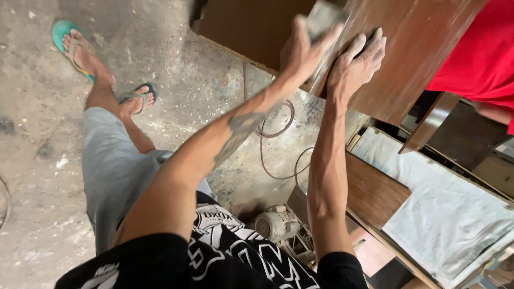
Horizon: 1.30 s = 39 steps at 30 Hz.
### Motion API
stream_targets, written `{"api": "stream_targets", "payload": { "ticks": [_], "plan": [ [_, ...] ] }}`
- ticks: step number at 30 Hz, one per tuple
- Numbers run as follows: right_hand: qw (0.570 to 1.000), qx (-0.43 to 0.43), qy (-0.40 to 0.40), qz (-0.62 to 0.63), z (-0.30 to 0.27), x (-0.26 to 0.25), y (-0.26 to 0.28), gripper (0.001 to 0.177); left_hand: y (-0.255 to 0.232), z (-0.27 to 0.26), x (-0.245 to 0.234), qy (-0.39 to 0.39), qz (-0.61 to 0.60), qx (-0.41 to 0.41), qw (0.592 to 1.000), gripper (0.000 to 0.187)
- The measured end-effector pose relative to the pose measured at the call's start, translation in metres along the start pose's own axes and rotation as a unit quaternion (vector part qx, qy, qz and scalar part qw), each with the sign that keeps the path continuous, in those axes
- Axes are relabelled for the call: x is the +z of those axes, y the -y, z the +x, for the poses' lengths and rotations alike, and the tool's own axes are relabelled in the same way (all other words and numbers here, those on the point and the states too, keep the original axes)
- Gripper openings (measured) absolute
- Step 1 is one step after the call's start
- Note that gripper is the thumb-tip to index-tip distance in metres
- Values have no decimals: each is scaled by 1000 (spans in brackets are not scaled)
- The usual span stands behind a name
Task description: The person sands the surface of a wooden board using a sanding block. They move the block back and forth across the wood, applying pressure with both hands to smooth the surface.
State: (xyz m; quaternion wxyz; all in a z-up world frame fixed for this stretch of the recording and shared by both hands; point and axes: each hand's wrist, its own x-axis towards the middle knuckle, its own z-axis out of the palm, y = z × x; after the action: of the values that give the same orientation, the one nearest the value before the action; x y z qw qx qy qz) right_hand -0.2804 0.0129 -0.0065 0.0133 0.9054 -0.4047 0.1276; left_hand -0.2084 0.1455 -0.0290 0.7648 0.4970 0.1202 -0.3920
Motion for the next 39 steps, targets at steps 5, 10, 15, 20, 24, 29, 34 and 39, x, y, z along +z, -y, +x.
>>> {"api": "stream_targets", "payload": {
  "ticks": [5,10,15,20,24,29,34,39],
  "plan": [
    [1000,8,7,2,-3,-6,14,58,-3,34,9,-23,65,22,997,104],
    [1000,11,6,9,-6,-11,19,55,-8,64,18,-75,176,14,981,45],
    [1000,7,10,11,-7,-16,26,57,-15,-61,-48,65,102,-60,991,64],
    [1000,5,10,11,-6,-13,20,56,-31,-59,-68,-26,-1,55,998,49],
    [1000,3,9,8,-5,-11,17,58,-13,-11,-46,-129,177,310,925,28],
    [1000,9,17,13,-9,-17,27,57,62,5,-19,-96,284,420,856,91],
    [999,44,22,18,-9,-22,38,59,66,-39,-13,78,262,378,885,70],
    [1000,19,21,4,-9,-17,29,60,53,35,18,44,361,352,863,63]
  ]
}}
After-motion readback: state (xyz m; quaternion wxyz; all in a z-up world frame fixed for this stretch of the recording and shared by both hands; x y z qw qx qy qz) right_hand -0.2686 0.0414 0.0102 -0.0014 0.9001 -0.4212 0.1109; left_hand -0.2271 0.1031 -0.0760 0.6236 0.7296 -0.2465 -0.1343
